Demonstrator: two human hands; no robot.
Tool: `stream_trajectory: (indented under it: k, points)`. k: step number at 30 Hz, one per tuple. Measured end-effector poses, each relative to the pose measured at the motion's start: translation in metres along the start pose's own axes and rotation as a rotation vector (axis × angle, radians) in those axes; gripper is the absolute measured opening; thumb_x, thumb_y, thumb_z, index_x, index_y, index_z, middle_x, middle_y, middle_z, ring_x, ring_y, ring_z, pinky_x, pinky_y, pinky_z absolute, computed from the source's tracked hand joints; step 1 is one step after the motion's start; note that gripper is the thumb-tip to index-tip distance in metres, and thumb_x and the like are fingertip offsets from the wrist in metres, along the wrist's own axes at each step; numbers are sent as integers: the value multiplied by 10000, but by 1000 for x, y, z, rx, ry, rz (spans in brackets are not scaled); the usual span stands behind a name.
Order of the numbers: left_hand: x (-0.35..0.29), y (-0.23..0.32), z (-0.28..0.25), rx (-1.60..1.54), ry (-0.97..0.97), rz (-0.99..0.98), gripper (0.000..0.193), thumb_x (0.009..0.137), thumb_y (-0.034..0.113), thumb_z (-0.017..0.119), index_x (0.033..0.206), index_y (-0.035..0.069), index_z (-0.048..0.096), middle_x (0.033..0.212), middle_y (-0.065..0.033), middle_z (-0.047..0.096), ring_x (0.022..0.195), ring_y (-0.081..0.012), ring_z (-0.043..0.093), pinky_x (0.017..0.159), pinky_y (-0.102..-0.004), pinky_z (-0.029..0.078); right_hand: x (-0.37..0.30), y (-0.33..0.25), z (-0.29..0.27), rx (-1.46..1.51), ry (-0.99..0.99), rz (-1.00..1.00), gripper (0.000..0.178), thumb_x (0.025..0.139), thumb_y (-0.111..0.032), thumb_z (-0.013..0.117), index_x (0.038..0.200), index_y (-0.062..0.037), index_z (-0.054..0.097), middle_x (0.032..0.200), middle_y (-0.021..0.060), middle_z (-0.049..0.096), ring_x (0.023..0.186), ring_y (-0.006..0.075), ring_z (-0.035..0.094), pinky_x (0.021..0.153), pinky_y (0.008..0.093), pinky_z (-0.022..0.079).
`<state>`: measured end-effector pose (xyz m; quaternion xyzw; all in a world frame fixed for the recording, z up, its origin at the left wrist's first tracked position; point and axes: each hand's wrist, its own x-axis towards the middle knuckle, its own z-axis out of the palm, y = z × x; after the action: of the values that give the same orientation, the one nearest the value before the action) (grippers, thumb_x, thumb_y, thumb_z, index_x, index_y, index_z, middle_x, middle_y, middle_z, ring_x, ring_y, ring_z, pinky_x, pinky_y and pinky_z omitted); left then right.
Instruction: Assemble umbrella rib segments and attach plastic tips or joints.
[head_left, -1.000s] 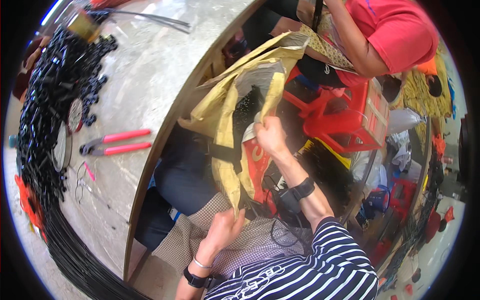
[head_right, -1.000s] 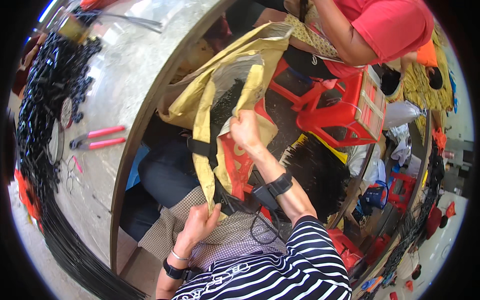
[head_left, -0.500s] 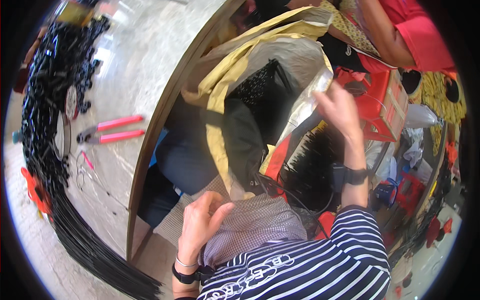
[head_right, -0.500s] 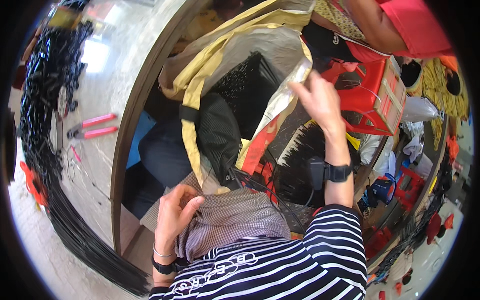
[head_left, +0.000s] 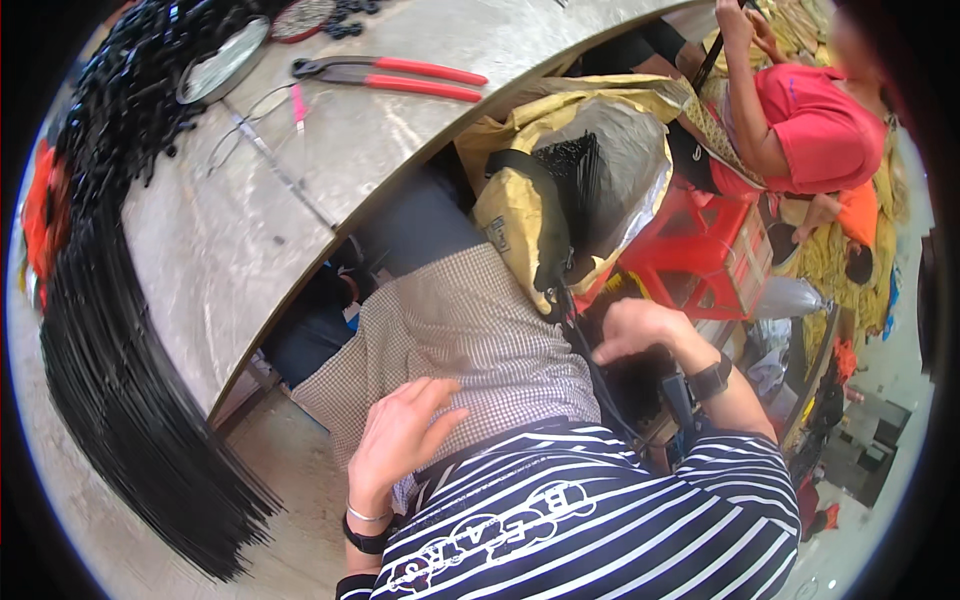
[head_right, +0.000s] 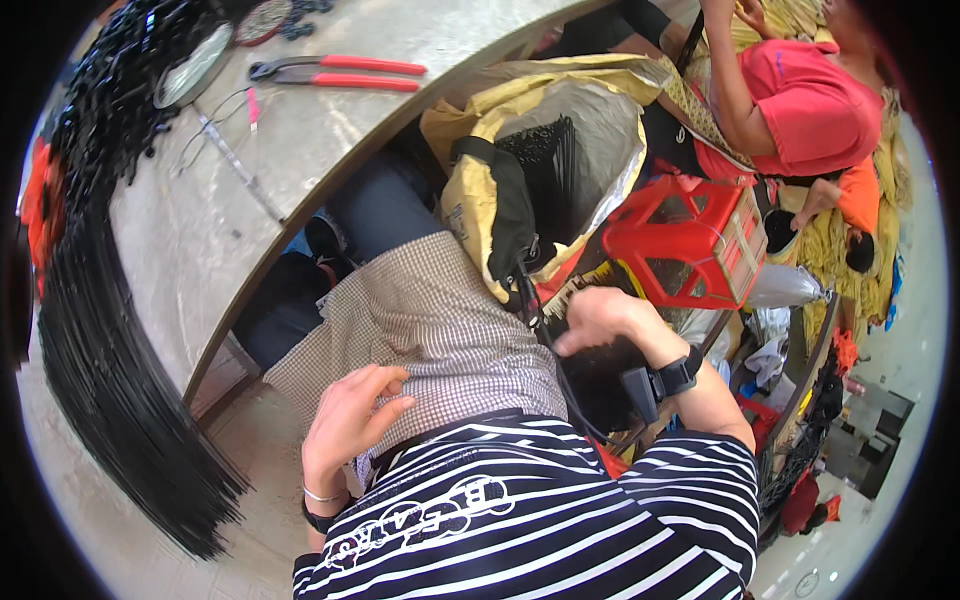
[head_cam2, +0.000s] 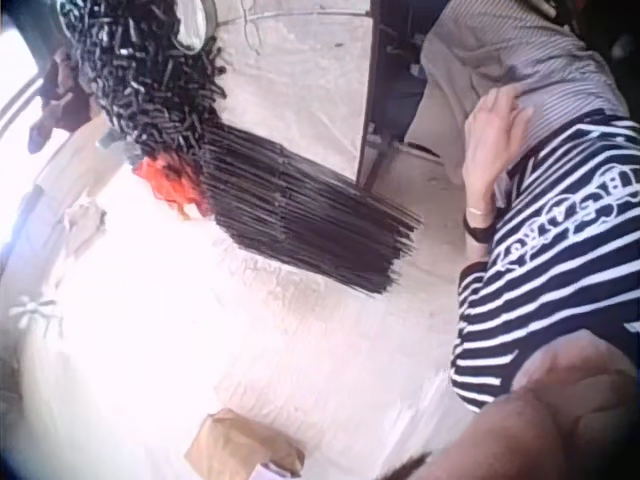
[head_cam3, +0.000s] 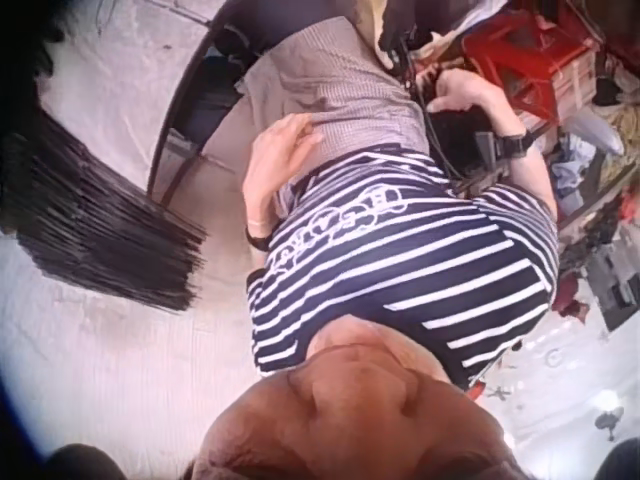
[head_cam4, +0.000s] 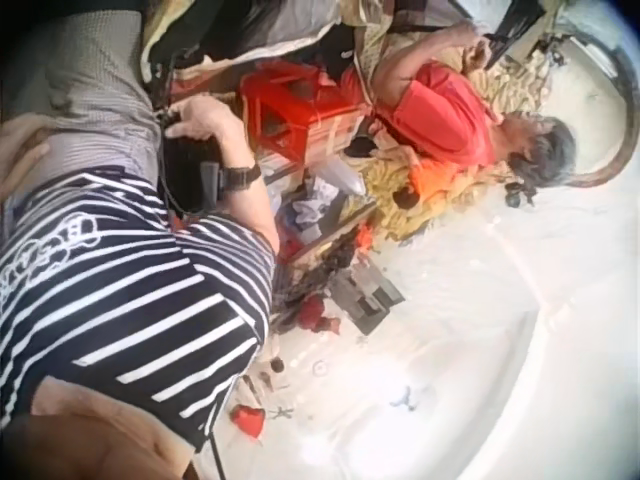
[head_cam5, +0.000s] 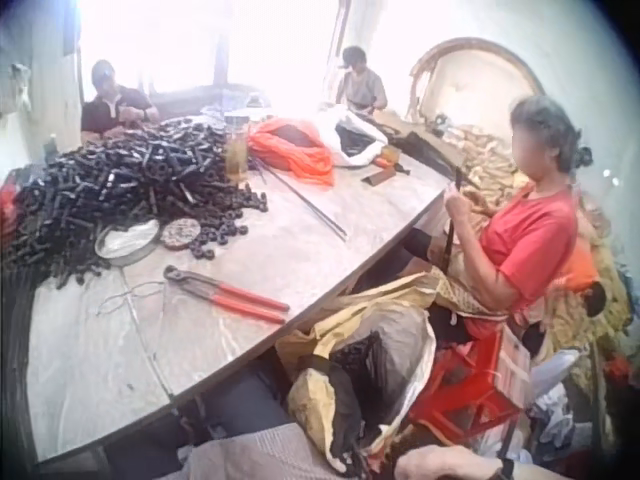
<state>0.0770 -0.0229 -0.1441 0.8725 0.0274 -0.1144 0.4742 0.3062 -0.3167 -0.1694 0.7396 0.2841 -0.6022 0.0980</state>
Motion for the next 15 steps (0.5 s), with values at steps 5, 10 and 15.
stream_trajectory:
  k: [5, 10, 15]
  points:
    - [-21, 1, -2, -83, 19, -6, 295, 863, 179, 742, 1105, 29, 666, 898, -106, 686, 770, -246, 687, 681, -334, 556, -11, -1, 31, 945, -82, -315, 239, 964, -149, 573, 1117, -15, 697, 902, 29, 717, 660, 78, 646, 573, 207, 518]
    - [-10, 10, 4, -142, 104, -34, 292, 877, 161, 732, 1118, 11, 664, 901, -111, 689, 777, -228, 692, 684, -322, 555, -12, 4, 18, 1480, -67, -541, 263, 932, -84, 572, 1149, 41, 654, 877, 70, 704, 641, 87, 637, 531, 189, 493]
    - [5, 6, 27, -68, 132, 52, 271, 892, 194, 724, 1105, 39, 665, 897, -105, 691, 794, -260, 692, 692, -349, 555, -23, 27, 15, 861, -8, -354, 282, 933, -95, 541, 1179, -12, 650, 902, 110, 734, 760, 176, 715, 588, 281, 570]
